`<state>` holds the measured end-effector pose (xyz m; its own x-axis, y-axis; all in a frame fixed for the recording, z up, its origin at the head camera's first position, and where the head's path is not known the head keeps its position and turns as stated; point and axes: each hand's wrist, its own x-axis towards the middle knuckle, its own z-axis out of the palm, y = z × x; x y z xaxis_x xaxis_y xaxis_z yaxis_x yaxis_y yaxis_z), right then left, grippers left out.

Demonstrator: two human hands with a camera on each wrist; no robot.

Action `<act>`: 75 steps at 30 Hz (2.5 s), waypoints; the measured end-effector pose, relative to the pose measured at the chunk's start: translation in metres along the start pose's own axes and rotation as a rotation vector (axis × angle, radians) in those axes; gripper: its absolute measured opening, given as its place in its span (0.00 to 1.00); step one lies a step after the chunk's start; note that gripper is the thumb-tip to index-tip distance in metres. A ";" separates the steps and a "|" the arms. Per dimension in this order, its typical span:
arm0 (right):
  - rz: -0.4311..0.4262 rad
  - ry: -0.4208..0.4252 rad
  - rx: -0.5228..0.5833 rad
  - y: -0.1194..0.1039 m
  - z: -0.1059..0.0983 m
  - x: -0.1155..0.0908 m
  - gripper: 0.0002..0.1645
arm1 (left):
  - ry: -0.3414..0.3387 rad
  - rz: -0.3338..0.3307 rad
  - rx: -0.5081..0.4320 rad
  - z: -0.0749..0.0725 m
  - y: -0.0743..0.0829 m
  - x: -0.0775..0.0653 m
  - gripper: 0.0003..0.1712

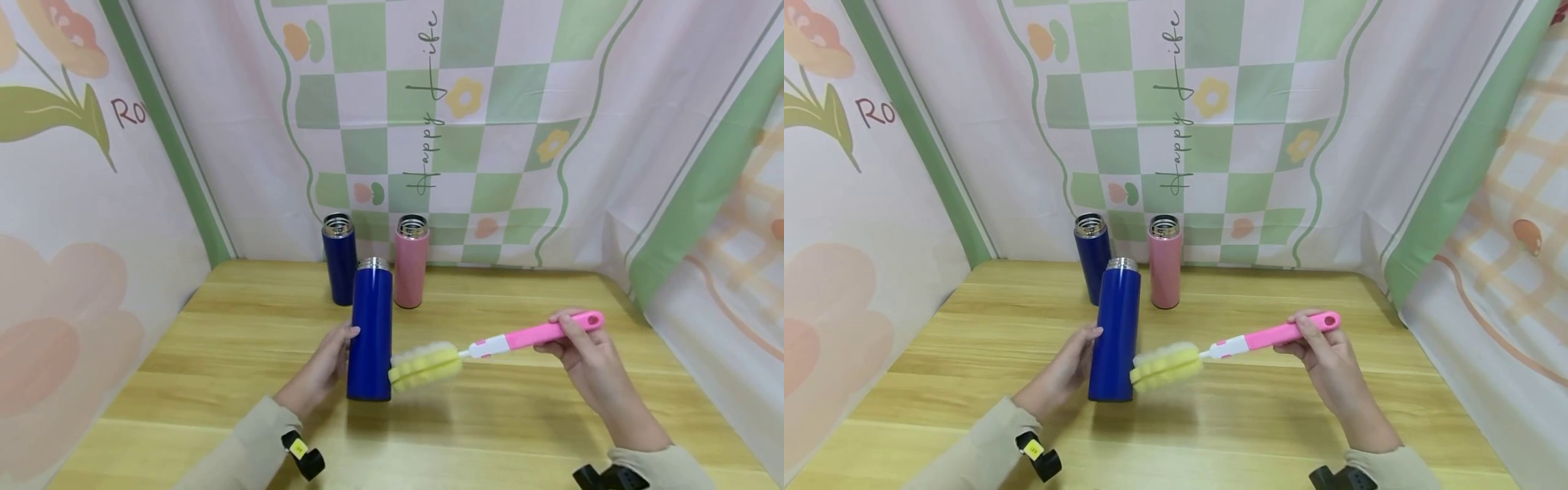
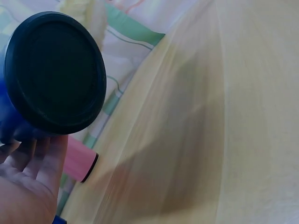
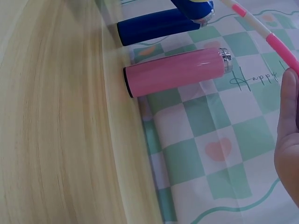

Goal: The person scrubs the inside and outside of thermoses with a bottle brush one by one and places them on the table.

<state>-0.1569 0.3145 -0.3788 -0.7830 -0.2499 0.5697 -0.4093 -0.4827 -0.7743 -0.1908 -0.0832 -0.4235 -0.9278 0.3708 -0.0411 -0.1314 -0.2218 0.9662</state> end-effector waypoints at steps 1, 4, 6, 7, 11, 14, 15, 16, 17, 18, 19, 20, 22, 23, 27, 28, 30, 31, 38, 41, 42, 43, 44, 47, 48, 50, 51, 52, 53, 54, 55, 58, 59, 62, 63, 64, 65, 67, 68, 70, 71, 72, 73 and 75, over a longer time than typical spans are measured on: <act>0.000 0.016 -0.003 0.000 0.000 0.000 0.22 | -0.008 -0.006 0.006 0.001 0.001 -0.001 0.40; -0.013 0.044 0.035 0.000 0.000 0.001 0.20 | -0.030 -0.033 0.007 0.002 0.002 -0.004 0.38; -0.026 0.068 0.052 0.001 0.000 0.000 0.20 | -0.043 -0.046 0.011 0.002 0.001 -0.005 0.37; -0.034 0.085 0.062 0.001 0.000 0.001 0.19 | -0.049 -0.050 0.015 0.002 0.001 -0.005 0.37; -0.062 0.140 0.088 0.002 0.001 0.001 0.19 | -0.059 -0.074 0.035 0.001 -0.003 -0.004 0.39; -0.087 0.169 0.103 0.001 0.002 0.002 0.19 | -0.059 -0.105 0.056 -0.001 -0.007 -0.003 0.37; -0.092 0.183 0.084 0.001 0.002 0.002 0.19 | -0.060 -0.115 0.065 -0.001 -0.007 -0.003 0.36; -0.098 0.196 0.061 0.001 0.002 0.003 0.19 | -0.060 -0.120 0.073 -0.001 -0.007 -0.004 0.37; -0.105 0.204 0.061 0.000 0.002 0.003 0.18 | -0.065 -0.118 0.082 -0.001 -0.007 -0.005 0.38; -0.111 0.218 0.050 0.000 0.002 0.003 0.18 | -0.074 -0.115 0.087 0.000 -0.006 -0.005 0.39; -0.117 0.229 0.043 0.000 0.002 0.003 0.17 | -0.080 -0.112 0.092 0.001 -0.006 -0.006 0.40; -0.120 0.246 0.022 -0.001 0.003 0.004 0.17 | -0.087 -0.108 0.097 0.001 -0.005 -0.007 0.41; -0.131 0.259 0.028 -0.001 0.003 0.004 0.16 | -0.097 -0.105 0.103 0.003 -0.003 -0.008 0.43; -0.134 0.271 0.028 -0.001 0.002 0.004 0.16 | -0.097 -0.114 0.102 0.004 -0.003 -0.008 0.44; -0.130 0.326 -0.035 -0.001 0.004 0.004 0.15 | -0.074 -0.149 0.115 0.007 -0.001 -0.008 0.44; -0.128 0.338 -0.048 -0.001 0.005 0.004 0.15 | -0.068 -0.154 0.120 0.008 -0.001 -0.008 0.44; -0.128 0.353 -0.061 -0.001 0.005 0.004 0.14 | -0.046 -0.170 0.130 0.009 -0.002 -0.008 0.44; -0.136 0.347 -0.040 -0.001 0.005 0.004 0.14 | -0.039 -0.174 0.133 0.009 -0.002 -0.008 0.44; -0.149 0.367 -0.052 -0.002 0.006 0.005 0.14 | -0.005 -0.206 0.133 0.013 0.000 -0.009 0.49; -0.162 0.375 -0.027 -0.001 0.006 0.005 0.14 | 0.000 -0.217 0.139 0.013 -0.001 -0.009 0.50; -0.169 0.369 -0.002 -0.001 0.006 0.005 0.14 | -0.001 -0.218 0.142 0.013 -0.001 -0.009 0.50; -0.165 0.383 -0.022 -0.001 0.006 0.005 0.14 | -0.002 -0.218 0.142 0.014 -0.001 -0.009 0.51; -0.169 0.378 -0.006 0.000 0.006 0.005 0.14 | 0.000 -0.217 0.146 0.014 -0.001 -0.009 0.51; -0.176 0.366 0.031 0.001 0.005 0.004 0.14 | 0.006 -0.215 0.161 0.015 0.000 -0.009 0.52; -0.176 0.360 0.049 0.000 0.004 0.004 0.14 | 0.011 -0.214 0.164 0.016 0.001 -0.009 0.52; -0.171 0.365 0.046 0.001 0.004 0.004 0.15 | 0.018 -0.204 0.171 0.016 0.001 -0.009 0.52; -0.166 0.373 0.034 0.001 0.005 0.004 0.15 | 0.020 -0.198 0.171 0.016 0.001 -0.009 0.51; -0.164 0.374 0.036 0.001 0.005 0.004 0.15 | 0.023 -0.192 0.169 0.015 0.001 -0.008 0.51; -0.162 0.373 0.040 0.002 0.005 0.004 0.15 | 0.022 -0.182 0.162 0.015 0.002 -0.008 0.50; -0.156 0.380 0.024 0.002 0.005 0.004 0.15 | 0.021 -0.170 0.156 0.015 0.002 -0.008 0.49; -0.152 0.380 0.017 0.002 0.005 0.004 0.15 | 0.023 -0.158 0.150 0.015 0.002 -0.007 0.48; -0.140 0.372 -0.002 0.003 0.004 0.003 0.15 | 0.029 -0.116 0.119 0.015 0.001 -0.005 0.45; -0.137 0.370 -0.009 0.003 0.004 0.003 0.15 | 0.031 -0.097 0.104 0.015 0.001 -0.005 0.44; -0.134 0.359 -0.017 0.003 0.004 0.003 0.15 | 0.058 -0.059 0.066 0.014 0.000 -0.004 0.43; -0.141 0.343 0.014 0.003 0.004 0.002 0.15 | 0.067 -0.048 0.055 0.014 0.000 -0.004 0.42; -0.146 0.331 0.032 0.003 0.003 0.002 0.16 | 0.076 -0.042 0.048 0.013 0.000 -0.004 0.42; -0.149 0.315 0.059 0.003 0.003 0.002 0.16 | 0.081 -0.040 0.040 0.013 0.000 -0.004 0.41; -0.148 0.298 0.072 0.002 0.003 0.002 0.17 | 0.092 -0.041 0.035 0.012 0.000 -0.003 0.40; -0.146 0.287 0.072 0.002 0.004 0.002 0.17 | 0.093 -0.038 0.036 0.012 0.000 -0.003 0.40; -0.138 0.263 0.086 0.001 0.004 0.002 0.18 | 0.100 -0.036 0.036 0.012 0.001 -0.003 0.41; -0.134 0.249 0.096 0.001 0.004 0.002 0.18 | 0.108 -0.035 0.043 0.011 0.001 -0.003 0.41; -0.129 0.241 0.086 0.001 0.004 0.002 0.18 | 0.113 -0.031 0.052 0.011 0.001 -0.003 0.41; -0.128 0.223 0.109 0.001 0.004 0.002 0.18 | 0.119 -0.027 0.060 0.011 0.002 -0.002 0.41; -0.124 0.200 0.117 0.002 0.004 0.001 0.19 | 0.137 -0.019 0.071 0.011 0.002 -0.002 0.40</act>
<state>-0.1568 0.3101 -0.3782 -0.8118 -0.0177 0.5836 -0.4600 -0.5963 -0.6579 -0.1857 -0.0742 -0.4187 -0.9649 0.2470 -0.0894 -0.1292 -0.1498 0.9802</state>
